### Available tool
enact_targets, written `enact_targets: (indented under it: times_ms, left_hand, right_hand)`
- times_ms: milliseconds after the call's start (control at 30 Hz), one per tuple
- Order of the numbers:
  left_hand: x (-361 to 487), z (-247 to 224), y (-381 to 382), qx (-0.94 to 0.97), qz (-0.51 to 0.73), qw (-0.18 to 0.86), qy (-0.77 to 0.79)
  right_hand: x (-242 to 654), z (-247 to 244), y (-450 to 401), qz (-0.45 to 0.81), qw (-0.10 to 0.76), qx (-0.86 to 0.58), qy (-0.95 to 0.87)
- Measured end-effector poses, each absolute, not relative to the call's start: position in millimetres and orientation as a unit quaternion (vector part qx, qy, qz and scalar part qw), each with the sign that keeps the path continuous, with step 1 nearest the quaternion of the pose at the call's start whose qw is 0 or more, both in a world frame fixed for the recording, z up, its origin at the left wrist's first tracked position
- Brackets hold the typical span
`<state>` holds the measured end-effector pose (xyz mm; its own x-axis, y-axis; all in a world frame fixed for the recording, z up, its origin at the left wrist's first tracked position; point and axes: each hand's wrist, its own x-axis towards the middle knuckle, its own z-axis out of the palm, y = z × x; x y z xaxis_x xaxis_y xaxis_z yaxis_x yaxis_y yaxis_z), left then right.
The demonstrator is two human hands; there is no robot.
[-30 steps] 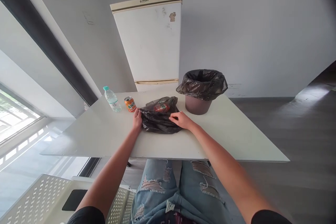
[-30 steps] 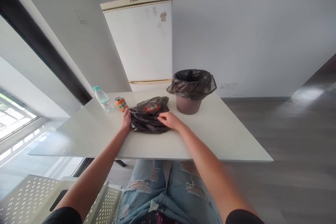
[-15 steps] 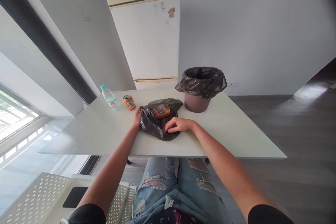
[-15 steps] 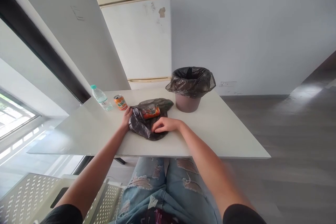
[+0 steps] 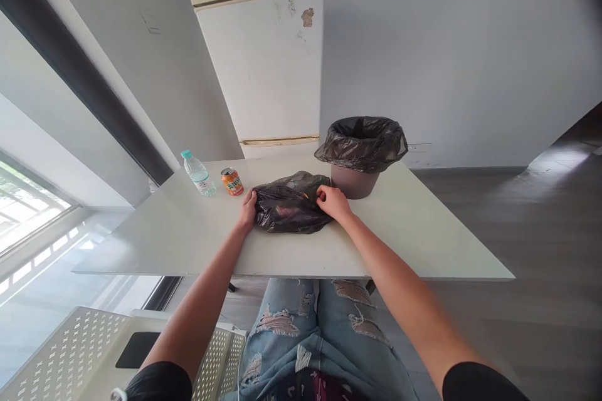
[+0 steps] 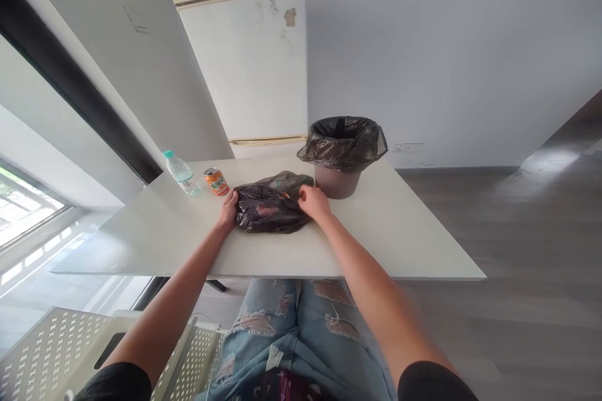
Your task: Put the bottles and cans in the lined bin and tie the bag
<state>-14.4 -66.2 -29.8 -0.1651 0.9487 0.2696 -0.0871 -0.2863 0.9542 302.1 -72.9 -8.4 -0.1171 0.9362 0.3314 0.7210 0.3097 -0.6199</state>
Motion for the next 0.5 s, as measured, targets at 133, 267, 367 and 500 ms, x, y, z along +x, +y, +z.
enact_targets:
  times_ms: [133, 267, 367, 500]
  left_hand:
    - [-11, -24, -72, 0.504, 0.610, 0.438, 0.426]
    - [-8, -17, -78, 0.504, 0.605, 0.440, 0.432]
    - [-8, -15, -80, 0.506, 0.603, 0.434, 0.439]
    - [-7, -14, -79, 0.507, 0.607, 0.419, 0.446]
  right_hand:
    - [300, -10, -72, 0.160, 0.341, -0.492, -0.785]
    - [296, -9, -75, 0.173, 0.324, -0.387, -0.846]
    - [294, -10, -76, 0.167, 0.322, -0.346, -0.865]
    - [296, -9, -73, 0.133, 0.361, -0.379, -0.841]
